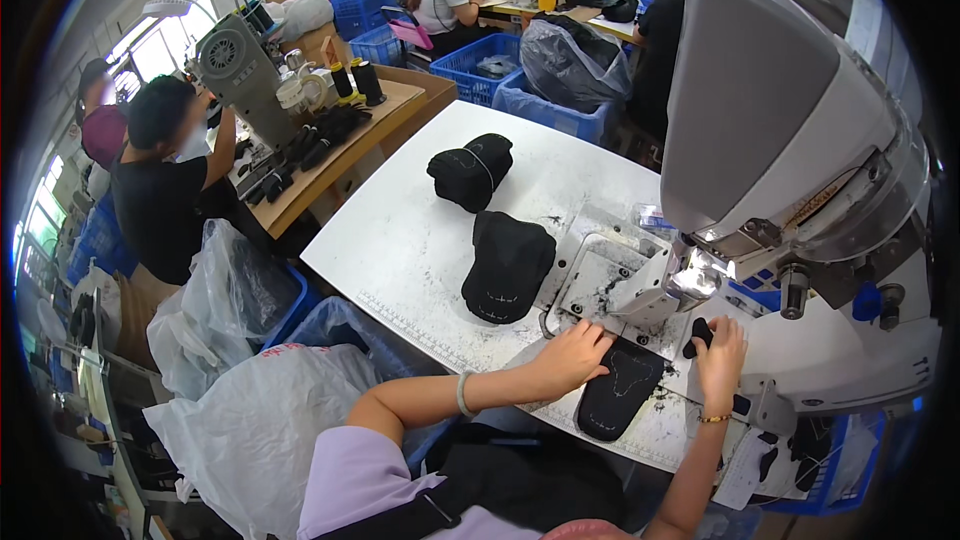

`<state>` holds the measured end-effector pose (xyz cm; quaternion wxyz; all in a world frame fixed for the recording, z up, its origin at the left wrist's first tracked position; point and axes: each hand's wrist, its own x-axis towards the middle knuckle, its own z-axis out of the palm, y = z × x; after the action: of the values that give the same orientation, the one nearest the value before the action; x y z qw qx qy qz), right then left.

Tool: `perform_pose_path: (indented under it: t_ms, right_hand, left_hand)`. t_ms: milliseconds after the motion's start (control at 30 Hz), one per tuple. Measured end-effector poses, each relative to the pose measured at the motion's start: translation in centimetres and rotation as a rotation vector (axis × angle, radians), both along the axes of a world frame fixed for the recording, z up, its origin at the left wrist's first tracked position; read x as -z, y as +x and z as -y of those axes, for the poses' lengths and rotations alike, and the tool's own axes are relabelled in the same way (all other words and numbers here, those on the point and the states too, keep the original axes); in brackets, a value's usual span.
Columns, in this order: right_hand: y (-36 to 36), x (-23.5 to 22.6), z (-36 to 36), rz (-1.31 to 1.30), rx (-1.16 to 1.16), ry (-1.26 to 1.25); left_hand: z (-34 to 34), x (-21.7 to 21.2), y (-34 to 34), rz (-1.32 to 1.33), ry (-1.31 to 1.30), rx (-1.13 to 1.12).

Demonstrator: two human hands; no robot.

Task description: The person operates a sewing machine to stitch black fabric pieces, likely shoe components. They guide the material under the needle, rotate it to sew along specific edges, and trim excess thread with scissors. The process is repeated for multiple items in a factory setting.

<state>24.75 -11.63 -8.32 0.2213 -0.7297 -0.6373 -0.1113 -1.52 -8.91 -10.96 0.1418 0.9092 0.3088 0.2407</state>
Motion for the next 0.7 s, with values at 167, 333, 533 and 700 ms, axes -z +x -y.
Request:
perform_pose_path:
  t_ms: [167, 333, 533, 700]
  right_hand:
    - [-0.8, -0.1, 0.2, 0.004, 0.047, 0.027]
    - [1.5, 0.6, 0.7, -0.588, -0.032, 0.03]
    - [-3.8, -6.3, 4.9, -1.364, -0.149, 0.18]
    - [-8.6, -6.7, 5.9, -1.197, -0.472, 0.125]
  left_hand:
    - [-0.1, -0.8, 0.5, 0.107, 0.053, 0.019]
    - [-0.5, -1.2, 0.8, 0.514, -0.23, 0.247]
    - [-0.4, -4.6, 0.0, 1.227, -1.275, 0.145]
    - [1.1, -5.2, 1.9, 1.256, -1.14, 0.146]
